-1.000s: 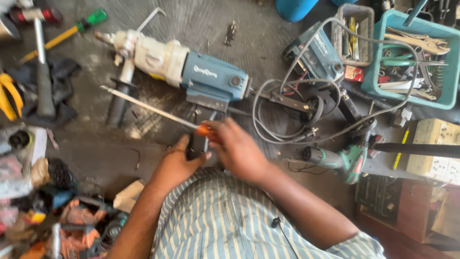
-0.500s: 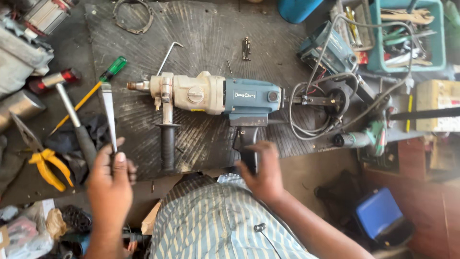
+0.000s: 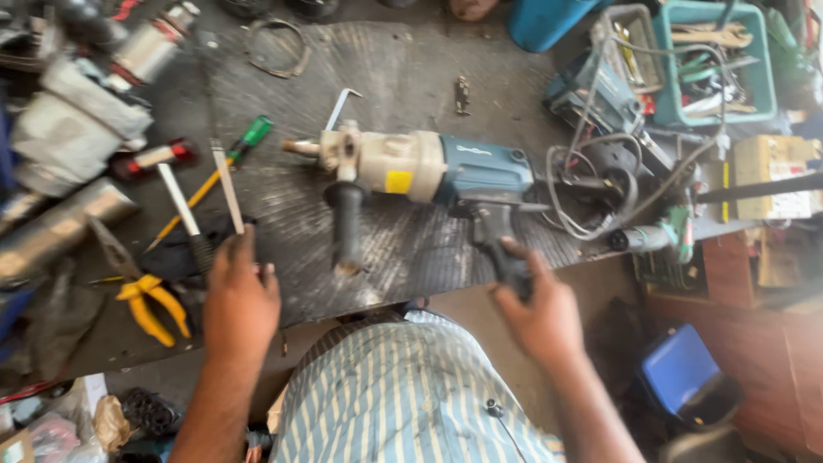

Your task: The person unplugs the power cord of a Dong Cheng electric drill and places it on a cluttered workbench. They use a screwdriver to unscrew the drill's side handle, remove the handle cover, and work on the switch and brush holder assembly, manipulating the exposed wiring and internal component.

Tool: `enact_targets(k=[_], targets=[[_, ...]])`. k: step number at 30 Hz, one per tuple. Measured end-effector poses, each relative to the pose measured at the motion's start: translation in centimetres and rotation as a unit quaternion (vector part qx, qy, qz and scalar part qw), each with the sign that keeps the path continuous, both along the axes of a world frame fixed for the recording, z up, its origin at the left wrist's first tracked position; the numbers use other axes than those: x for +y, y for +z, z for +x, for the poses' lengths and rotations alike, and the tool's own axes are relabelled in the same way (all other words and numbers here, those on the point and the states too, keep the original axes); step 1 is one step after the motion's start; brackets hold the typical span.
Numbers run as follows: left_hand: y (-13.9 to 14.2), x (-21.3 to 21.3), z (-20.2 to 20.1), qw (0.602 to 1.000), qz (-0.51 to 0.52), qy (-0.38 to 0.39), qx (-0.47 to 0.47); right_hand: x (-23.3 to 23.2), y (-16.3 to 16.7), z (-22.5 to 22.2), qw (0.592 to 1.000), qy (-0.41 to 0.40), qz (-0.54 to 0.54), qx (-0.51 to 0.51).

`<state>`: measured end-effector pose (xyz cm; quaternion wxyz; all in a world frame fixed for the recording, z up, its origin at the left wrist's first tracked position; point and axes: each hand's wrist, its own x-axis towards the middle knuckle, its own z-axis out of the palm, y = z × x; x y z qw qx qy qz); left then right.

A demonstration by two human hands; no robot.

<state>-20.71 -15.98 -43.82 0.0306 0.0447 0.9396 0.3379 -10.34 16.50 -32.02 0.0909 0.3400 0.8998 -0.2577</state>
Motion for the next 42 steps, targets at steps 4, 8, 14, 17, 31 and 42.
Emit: enact_targets(k=[4,8,14,17,31,42], targets=[[-0.1,0.0,-0.3,0.998,-0.020,-0.022,0.060,2.3,4.2,-2.9,0.996,0.015,0.063,0.066],[0.1,-0.1,-0.7,0.986,0.056,-0.027,0.152,6.0,4.1,-7.1,0.951,0.088,0.152,0.254],[4.8,0.8,-0.2,0.769,0.615,0.165,-0.051,9.4,-1.1,-10.8,0.860,0.132,-0.013,0.493],[9.7,2.3,-0.3,0.656,0.739,0.132,-0.078,10.0,-3.3,-10.7,0.787,0.133,-0.267,0.539],[19.6,26.4,-0.5,0.904,0.071,-0.420,0.026,12.8,9.0,-4.3,0.716,0.365,-0.291,0.519],[17.8,32.3,-7.6,0.821,0.082,-0.490,0.283,16.3,8.4,-9.4,0.582,0.202,-0.521,0.591]])
